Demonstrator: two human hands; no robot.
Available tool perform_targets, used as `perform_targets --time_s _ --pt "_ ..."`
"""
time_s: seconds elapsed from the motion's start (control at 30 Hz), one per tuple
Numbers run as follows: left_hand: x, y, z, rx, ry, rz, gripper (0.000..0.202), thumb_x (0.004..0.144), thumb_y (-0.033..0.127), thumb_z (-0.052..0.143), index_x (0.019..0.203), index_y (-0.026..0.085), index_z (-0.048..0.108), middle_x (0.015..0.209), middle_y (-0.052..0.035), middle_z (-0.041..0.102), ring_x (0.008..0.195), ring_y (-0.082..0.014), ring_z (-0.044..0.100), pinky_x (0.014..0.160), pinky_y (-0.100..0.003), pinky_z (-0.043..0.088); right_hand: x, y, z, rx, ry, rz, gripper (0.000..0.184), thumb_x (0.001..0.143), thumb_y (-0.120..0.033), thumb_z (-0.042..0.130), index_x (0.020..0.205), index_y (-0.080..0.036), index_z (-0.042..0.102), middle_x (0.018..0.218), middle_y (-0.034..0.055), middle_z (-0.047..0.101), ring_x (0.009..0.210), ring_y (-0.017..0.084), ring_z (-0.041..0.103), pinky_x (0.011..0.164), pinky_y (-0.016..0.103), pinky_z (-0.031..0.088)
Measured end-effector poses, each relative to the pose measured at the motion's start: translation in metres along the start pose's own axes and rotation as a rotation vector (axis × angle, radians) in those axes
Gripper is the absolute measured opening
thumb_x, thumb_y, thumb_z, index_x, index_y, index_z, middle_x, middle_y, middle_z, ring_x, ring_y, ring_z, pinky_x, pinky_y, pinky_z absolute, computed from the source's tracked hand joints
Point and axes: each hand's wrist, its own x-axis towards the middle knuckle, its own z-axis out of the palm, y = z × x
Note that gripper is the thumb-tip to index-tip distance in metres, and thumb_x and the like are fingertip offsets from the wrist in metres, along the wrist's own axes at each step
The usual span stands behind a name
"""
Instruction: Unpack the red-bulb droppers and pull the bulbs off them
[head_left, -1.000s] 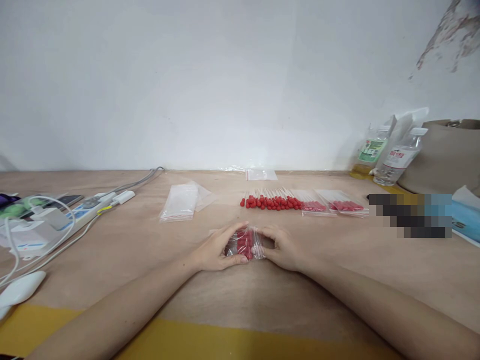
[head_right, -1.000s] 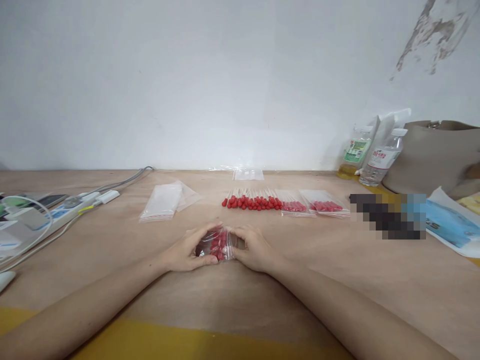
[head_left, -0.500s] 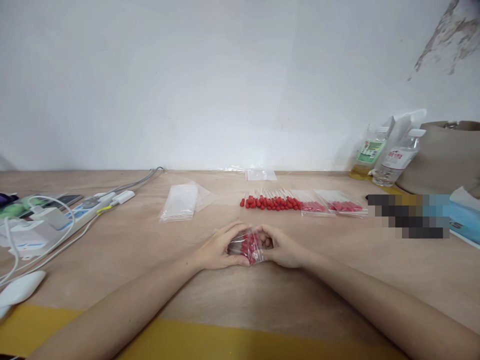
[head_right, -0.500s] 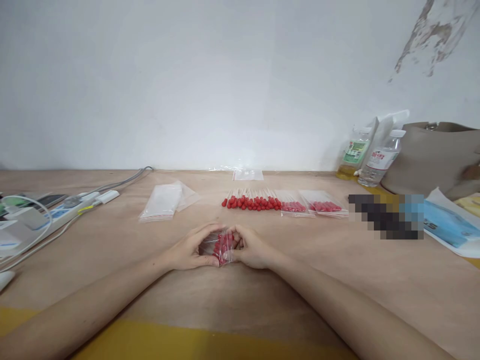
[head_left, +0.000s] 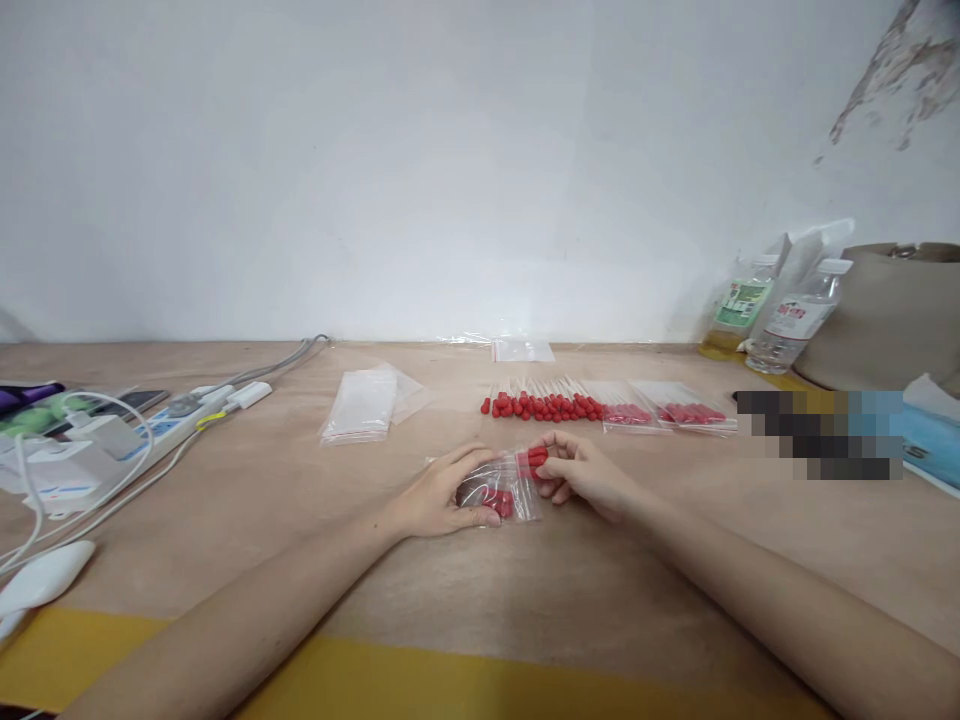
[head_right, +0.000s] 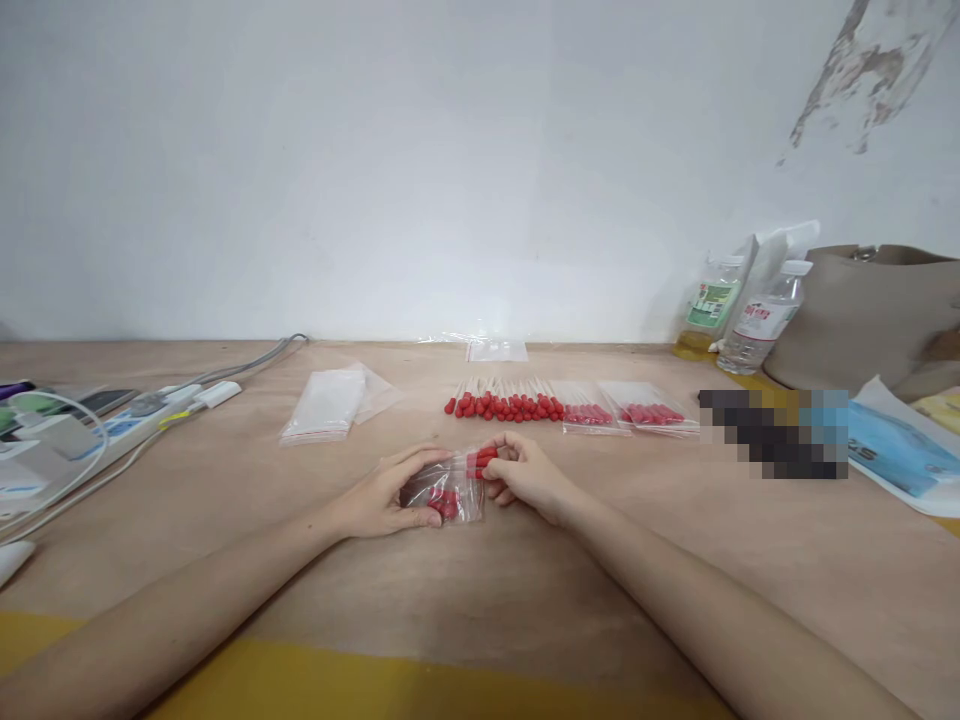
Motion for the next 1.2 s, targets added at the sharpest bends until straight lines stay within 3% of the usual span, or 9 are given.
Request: perform_targets --time_s 0.13,0.27,0.47,0.6,0.73,0.83,0.97,1.1,1.2 --pt "0.000 0.000 0.000 -0.002 -0.017 -0.020 0.064 0.071 0.046 0.061 0.125 0.021 0.037 0.123 -0.0101 0.045 0.110 -0.0234 0.046 0.095 -0.037 0.037 0.000 0.003 -0.005 0.230 -0.071 0.042 0.015 0.067 -0.012 0.060 0.079 -0.017 0.051 0.077 0.0001 0.060 0.061 0.008 0.059 0.061 0.022 0.051" --pt "0.000 0.001 -0.001 -0.003 -0.023 -0.032 0.064 0.071 0.047 0.061 0.125 0.022 0.037 0.122 -0.0090 0.046 0.109 -0.0226 0.047 0.094 -0.036 0.038 0.007 0.008 -0.008 0.270 -0.067 0.033 0.013 0.068 -0.019 0.066 0.075 -0.014 0.056 0.077 0.0028 0.061 0.069 0.009 0.060 0.065 0.021 0.052" --pt "0.000 0.001 -0.002 -0.010 -0.018 -0.017 0.059 0.072 0.046 0.060 0.122 0.022 0.041 0.122 -0.0089 0.046 0.110 -0.0221 0.046 0.094 -0.035 0.038 0.017 -0.011 -0.052 0.175 -0.003 0.050 0.022 0.059 -0.017 0.072 0.075 -0.014 0.058 0.078 0.0049 0.065 0.073 0.013 0.063 0.063 0.021 0.053" --pt "-0.001 0.003 -0.002 0.010 -0.046 -0.021 0.048 0.080 0.042 0.052 0.122 0.022 0.044 0.122 -0.0084 0.047 0.111 -0.0210 0.046 0.094 -0.034 0.038 0.007 -0.037 -0.087 0.040 0.074 -0.063 0.026 0.057 -0.021 0.074 0.077 -0.014 0.059 0.076 0.0050 0.066 0.071 0.013 0.063 0.065 0.021 0.051" --pt "0.000 0.003 -0.007 -0.007 -0.075 -0.079 0.037 0.088 0.037 0.037 0.119 0.021 0.048 0.124 -0.0073 0.045 0.114 -0.0196 0.043 0.097 -0.035 0.035 0.002 -0.048 -0.102 -0.008 0.238 -0.267 0.029 0.058 -0.028 0.073 0.080 -0.018 0.059 0.080 0.0050 0.067 0.073 0.015 0.063 0.069 0.027 0.051" --pt "0.010 -0.002 -0.016 -0.045 0.030 -0.156 0.035 0.089 0.037 0.033 0.114 0.022 0.052 0.122 -0.0056 0.047 0.113 -0.0190 0.044 0.097 -0.035 0.036 0.012 -0.047 -0.095 -0.076 0.340 -0.457 0.029 0.060 -0.033 0.071 0.083 -0.018 0.059 0.085 0.0066 0.067 0.080 0.017 0.063 0.074 0.031 0.049" --pt "0.041 -0.016 -0.025 0.063 0.151 -0.227 0.032 0.083 0.036 0.046 0.110 0.019 0.055 0.115 -0.0066 0.051 0.106 -0.0197 0.049 0.095 -0.035 0.037 0.042 -0.039 -0.071 -0.282 0.434 -0.619 0.029 0.065 -0.034 0.065 0.086 -0.015 0.060 0.085 0.0073 0.066 0.077 0.017 0.062 0.075 0.033 0.048" --pt "0.080 -0.036 -0.015 0.170 0.199 -0.177 0.036 0.077 0.032 0.054 0.110 0.016 0.055 0.110 -0.0089 0.052 0.102 -0.0207 0.051 0.093 -0.033 0.037 0.074 -0.030 -0.046 -0.534 0.488 -0.763 0.018 0.072 -0.027 0.056 0.087 -0.016 0.061 0.083 0.0041 0.064 0.076 0.015 0.059 0.076 0.031 0.046" --pt "0.101 -0.048 -0.003 0.181 0.277 -0.293 0.029 0.077 0.033 0.053 0.098 0.015 0.061 0.092 -0.0074 0.059 0.086 -0.0192 0.057 0.082 -0.031 0.043 0.090 -0.024 -0.032 -0.671 0.491 -0.803 0.018 0.074 -0.019 0.051 0.090 -0.017 0.061 0.085 0.0043 0.064 0.079 0.015 0.057 0.078 0.031 0.045"
